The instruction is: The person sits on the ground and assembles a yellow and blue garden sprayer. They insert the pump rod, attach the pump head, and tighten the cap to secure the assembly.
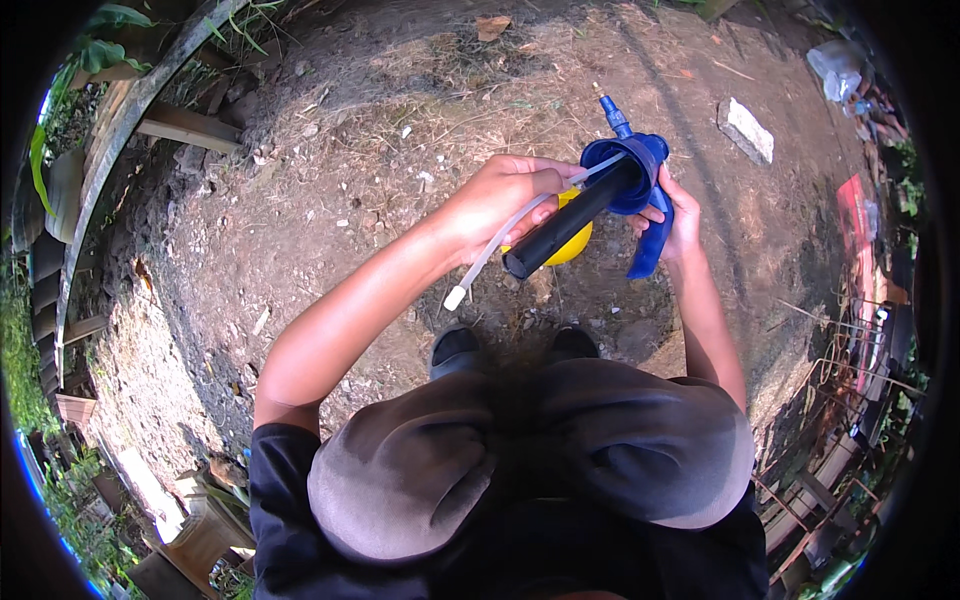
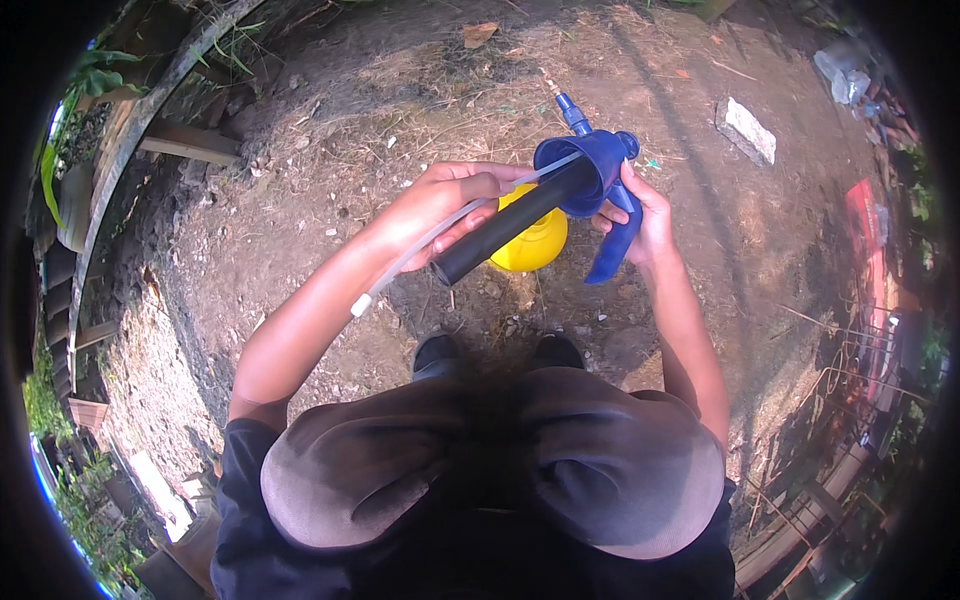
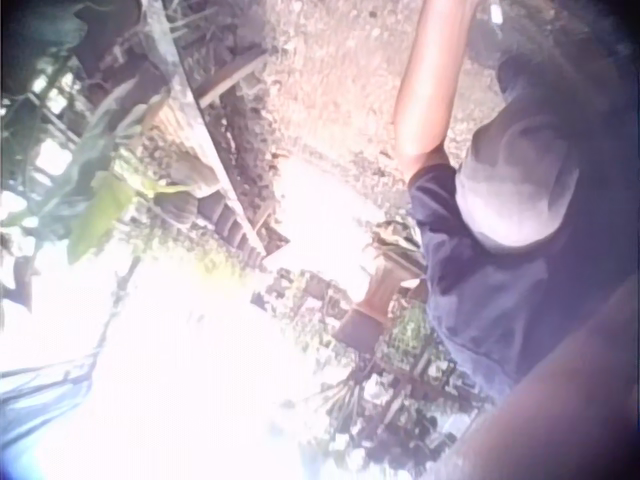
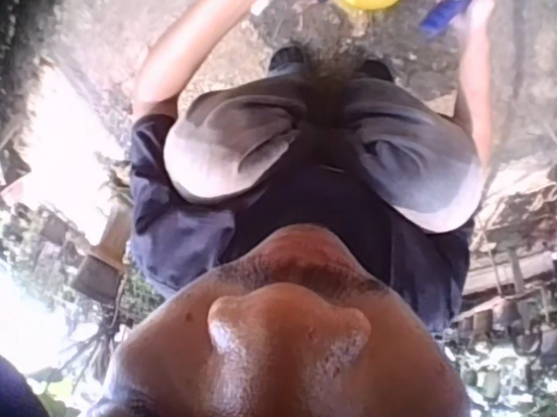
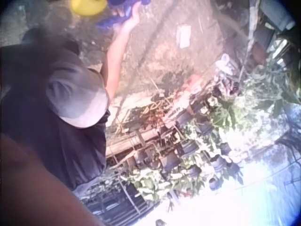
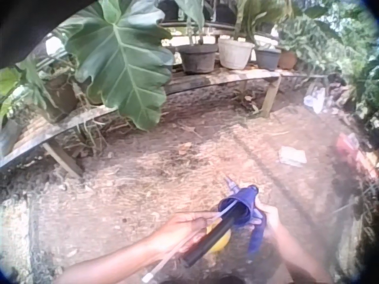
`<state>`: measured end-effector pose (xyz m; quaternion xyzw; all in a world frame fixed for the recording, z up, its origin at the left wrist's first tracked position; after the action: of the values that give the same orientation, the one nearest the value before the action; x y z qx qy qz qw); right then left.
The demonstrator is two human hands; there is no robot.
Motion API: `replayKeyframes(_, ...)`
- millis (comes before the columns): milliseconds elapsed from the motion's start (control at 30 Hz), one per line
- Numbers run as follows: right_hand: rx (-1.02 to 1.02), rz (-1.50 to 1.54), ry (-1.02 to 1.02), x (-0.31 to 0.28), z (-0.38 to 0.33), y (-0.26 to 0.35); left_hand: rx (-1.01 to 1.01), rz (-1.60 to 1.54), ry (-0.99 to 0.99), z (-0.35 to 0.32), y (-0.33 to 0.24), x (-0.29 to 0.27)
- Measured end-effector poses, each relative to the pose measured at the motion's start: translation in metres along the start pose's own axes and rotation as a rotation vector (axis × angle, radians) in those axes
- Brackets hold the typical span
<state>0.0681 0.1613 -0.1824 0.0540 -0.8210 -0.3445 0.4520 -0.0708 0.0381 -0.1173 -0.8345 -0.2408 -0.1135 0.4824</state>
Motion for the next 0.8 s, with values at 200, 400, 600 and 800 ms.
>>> replayKeyframes(200, -0.028, -0.022, 0.006, 0.002, 0.001, 0.005, 0.042, -0.045, -0.096, 0.006, 0.002, 0.003)
replayKeyframes(400, -0.044, -0.134, 0.012, 0.016, -0.001, 0.006, -0.048, 0.091, 0.052, -0.001, 0.017, 0.018)
replayKeyframes(600, -0.204, -0.78, -0.331, 0.034, 0.002, 0.024, -0.139, -0.154, 0.107, -0.003, 0.031, 0.007)
replayKeyframes(800, 0.339, -1.013, 0.126, 0.1, -0.036, -0.025, 0.223, -0.126, -0.258, 0.022, 0.003, -0.041)
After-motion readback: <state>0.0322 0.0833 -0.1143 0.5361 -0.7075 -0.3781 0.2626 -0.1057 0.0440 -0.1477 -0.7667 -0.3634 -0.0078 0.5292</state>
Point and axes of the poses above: each hand's wrist, its own z-axis towards the middle knuckle, its own x-axis out of the palm, y = z × x, the point moved 10 cm from there along z, towards the middle knuckle, and after that the axes turned 4 degrees about -y, right-handed, at the moved point
